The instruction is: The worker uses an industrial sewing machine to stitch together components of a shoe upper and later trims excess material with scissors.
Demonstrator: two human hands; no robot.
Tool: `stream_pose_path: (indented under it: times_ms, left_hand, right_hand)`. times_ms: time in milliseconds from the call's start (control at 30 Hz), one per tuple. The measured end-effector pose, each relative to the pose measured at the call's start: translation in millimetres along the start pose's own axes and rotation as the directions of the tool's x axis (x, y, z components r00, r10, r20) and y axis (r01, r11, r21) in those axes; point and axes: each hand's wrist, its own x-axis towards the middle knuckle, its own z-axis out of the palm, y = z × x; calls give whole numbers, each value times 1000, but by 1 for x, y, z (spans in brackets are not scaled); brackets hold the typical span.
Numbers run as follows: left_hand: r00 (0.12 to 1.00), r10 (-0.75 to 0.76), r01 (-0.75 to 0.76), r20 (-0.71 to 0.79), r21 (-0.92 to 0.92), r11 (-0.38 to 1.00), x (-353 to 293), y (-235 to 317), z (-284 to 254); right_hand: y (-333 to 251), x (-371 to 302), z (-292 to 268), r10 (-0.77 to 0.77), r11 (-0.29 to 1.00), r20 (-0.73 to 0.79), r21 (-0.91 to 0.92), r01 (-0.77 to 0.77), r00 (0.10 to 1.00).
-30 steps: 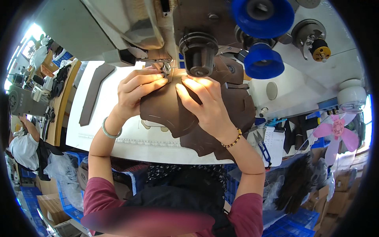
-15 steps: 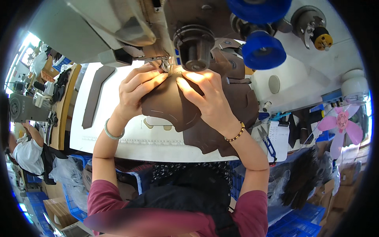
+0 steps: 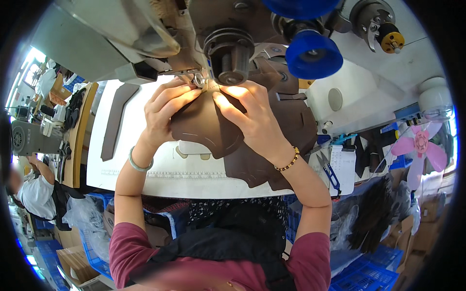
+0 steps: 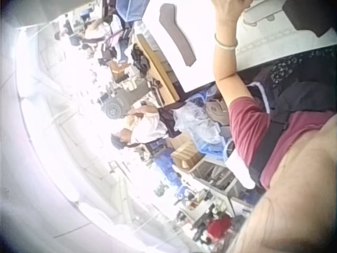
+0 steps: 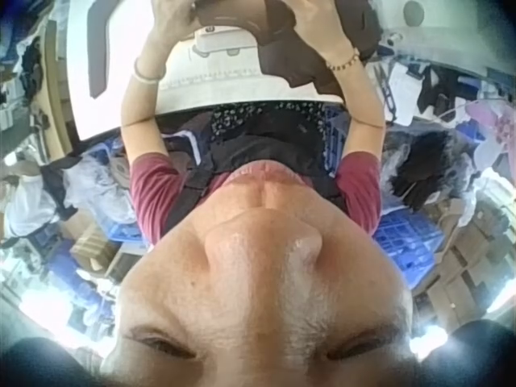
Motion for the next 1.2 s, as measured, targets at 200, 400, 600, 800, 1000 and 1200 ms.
stream_pose_path:
  times_ms: [200, 400, 600, 800, 1000, 1200]
  left_hand:
    - [1000, -2, 2, -12, 6, 1000, -1, -4, 1]
    - [999, -26, 24, -30, -45, 999, 0, -3, 3]
    - [999, -41, 39, -20, -78, 996, -1, -4, 3]
    - [997, -45, 39, -55, -95, 995, -1, -5, 5]
    - [984, -176, 175, 11, 16, 984, -6, -9, -5]
    - [863, -453, 505, 225, -372, 778, -15, -29, 1]
  right_hand:
    - [1, 1, 2, 19, 1000, 16, -18, -19, 1000]
    - [2, 1, 3, 39, 999, 39, 7, -39, 998]
    - [6, 0, 4, 93, 994, 38, 49, -94, 995]
    - [12, 2, 3, 47, 996, -5, 70, -47, 999]
    - [11, 1, 1, 171, 955, -7, 246, -164, 985]
    - [12, 7, 1, 248, 916, -11, 327, -231, 969]
